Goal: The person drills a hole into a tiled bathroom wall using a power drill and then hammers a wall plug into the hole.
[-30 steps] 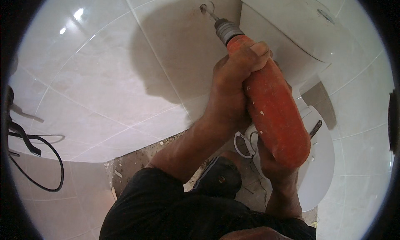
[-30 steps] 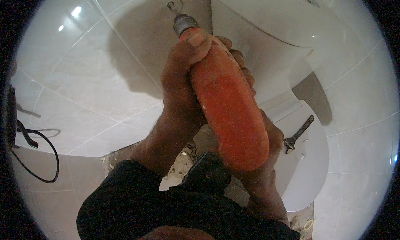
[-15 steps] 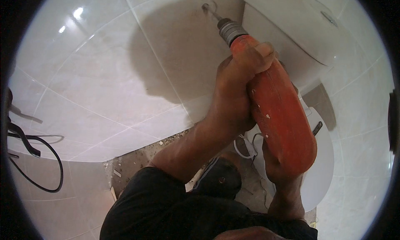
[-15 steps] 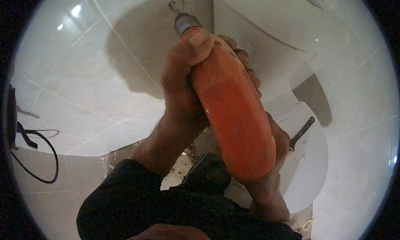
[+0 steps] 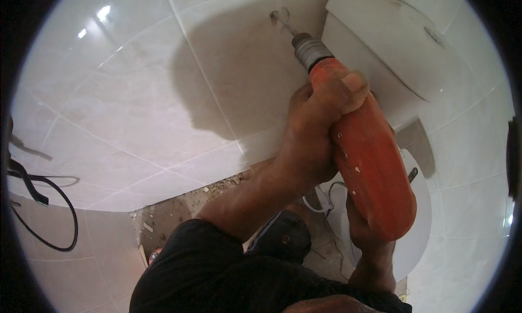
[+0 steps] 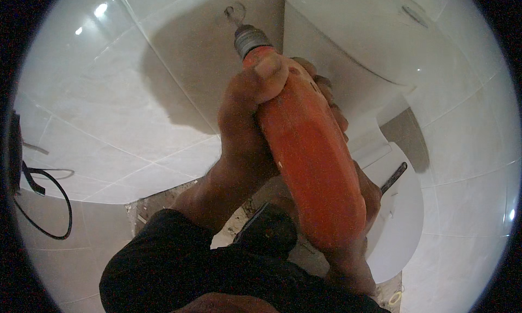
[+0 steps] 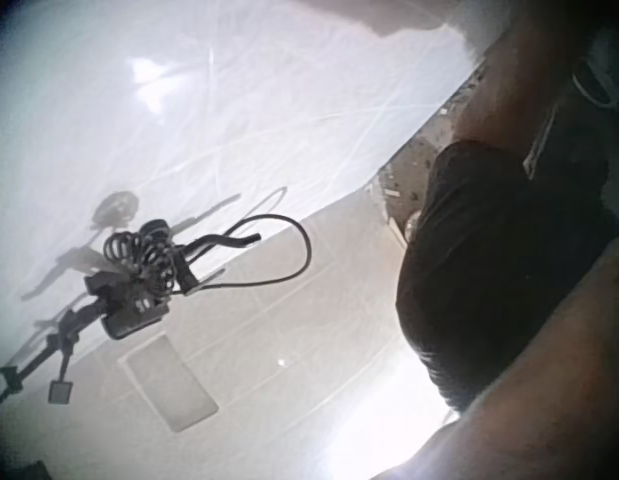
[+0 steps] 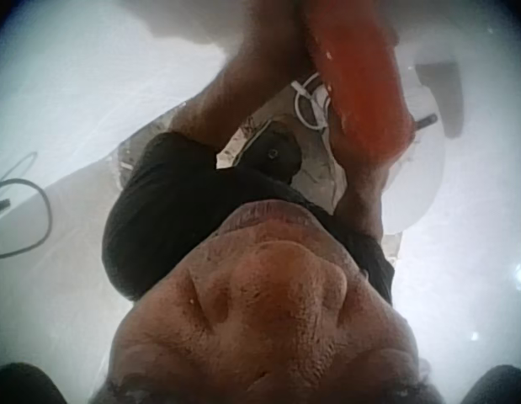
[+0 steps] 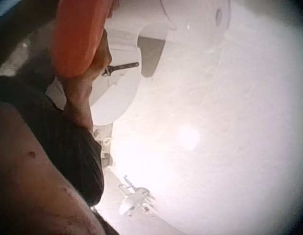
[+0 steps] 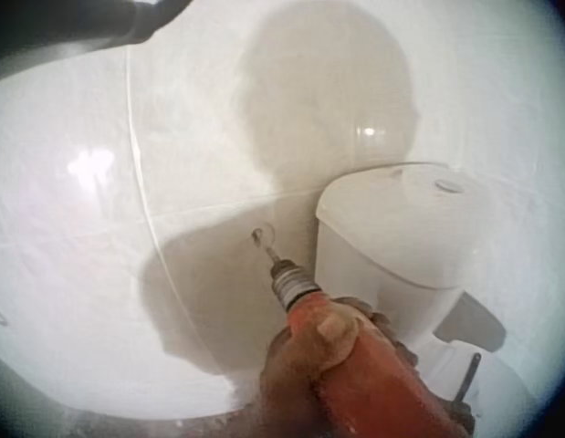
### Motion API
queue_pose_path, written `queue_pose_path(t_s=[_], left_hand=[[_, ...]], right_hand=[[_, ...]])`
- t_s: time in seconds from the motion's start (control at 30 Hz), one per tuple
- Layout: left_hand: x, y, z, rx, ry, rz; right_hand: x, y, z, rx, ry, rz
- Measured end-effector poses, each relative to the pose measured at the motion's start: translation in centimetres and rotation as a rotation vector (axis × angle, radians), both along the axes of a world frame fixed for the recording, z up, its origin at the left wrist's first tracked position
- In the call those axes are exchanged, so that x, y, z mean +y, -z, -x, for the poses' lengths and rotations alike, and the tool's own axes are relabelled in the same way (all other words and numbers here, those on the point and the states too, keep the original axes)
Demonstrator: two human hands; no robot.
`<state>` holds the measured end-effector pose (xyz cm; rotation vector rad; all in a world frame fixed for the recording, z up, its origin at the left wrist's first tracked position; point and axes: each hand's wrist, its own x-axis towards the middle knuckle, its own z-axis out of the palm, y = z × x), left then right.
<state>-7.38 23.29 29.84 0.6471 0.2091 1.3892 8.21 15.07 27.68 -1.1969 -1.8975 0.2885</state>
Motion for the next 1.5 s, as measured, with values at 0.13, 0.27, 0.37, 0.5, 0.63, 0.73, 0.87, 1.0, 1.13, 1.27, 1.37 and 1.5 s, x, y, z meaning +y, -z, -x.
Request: queue_pose_path(t_s=[0.13, 0.27, 0.37, 0.5, 0.63, 0.73, 0.87, 1.0, 1.13, 1.27, 1.37, 1.5], left_hand=[[-0.4, 0.7, 0.8, 0.022, -0.033, -0.037], [-0.3, 0.6, 0.4, -0.007, -0.071, -0.032], [0.2, 1.1, 0.2, 0.008, -0.091, -0.073], [0.4, 0.1, 0.3, -0.071, -0.05, -0.084], [0.7, 1.2, 0.8, -0.055, 0.009, -0.11], [-0.4, 0.6, 0.2, -0.071, 0.003, -0.055], [0.5, 1.4, -0.2, -0.082, -0.081, -0.085], [0.5, 1.1, 0.2, -0.093, 0.011, -0.1], [0.4, 1.4, -0.6, -0.105, -0.007, -0.109], [0.3, 0.9, -0.9, -0.037, -0.165, -0.127], [0.2, 0.4, -0.1, -0.083, -0.037, -0.133], [0.2, 1.0, -0.5, -0.101, -0.023, -0.133]], right_hand=[[0.1, 1.8, 0.2, 0.041, 0.014, 0.051], [-0.5, 1.0, 0.6, -0.029, 0.149, 0.065], [0.1, 0.9, 0.8, 0.03, 0.121, 0.044], [1.1, -0.7, 0.7, 0.024, -0.017, -0.009], [0.7, 0.2, 1.5, 0.054, 0.006, -0.002], [-0.8, 0.3, 1.0, -0.04, 0.06, -0.045], [0.0, 0.1, -0.2, -0.015, 0.007, 0.089], [0.5, 0.1, -0.3, -0.06, -0.056, 0.041], [-0.1, 1.0, -0.4, -0.049, 0.081, -0.078], [0.3, 0.8, -0.6, -0.048, 0.061, 0.003], [0.2, -0.2, -0.7, -0.104, -0.044, 0.087], [0.2, 0.0, -0.5, 0.01, -0.031, -0.008]])
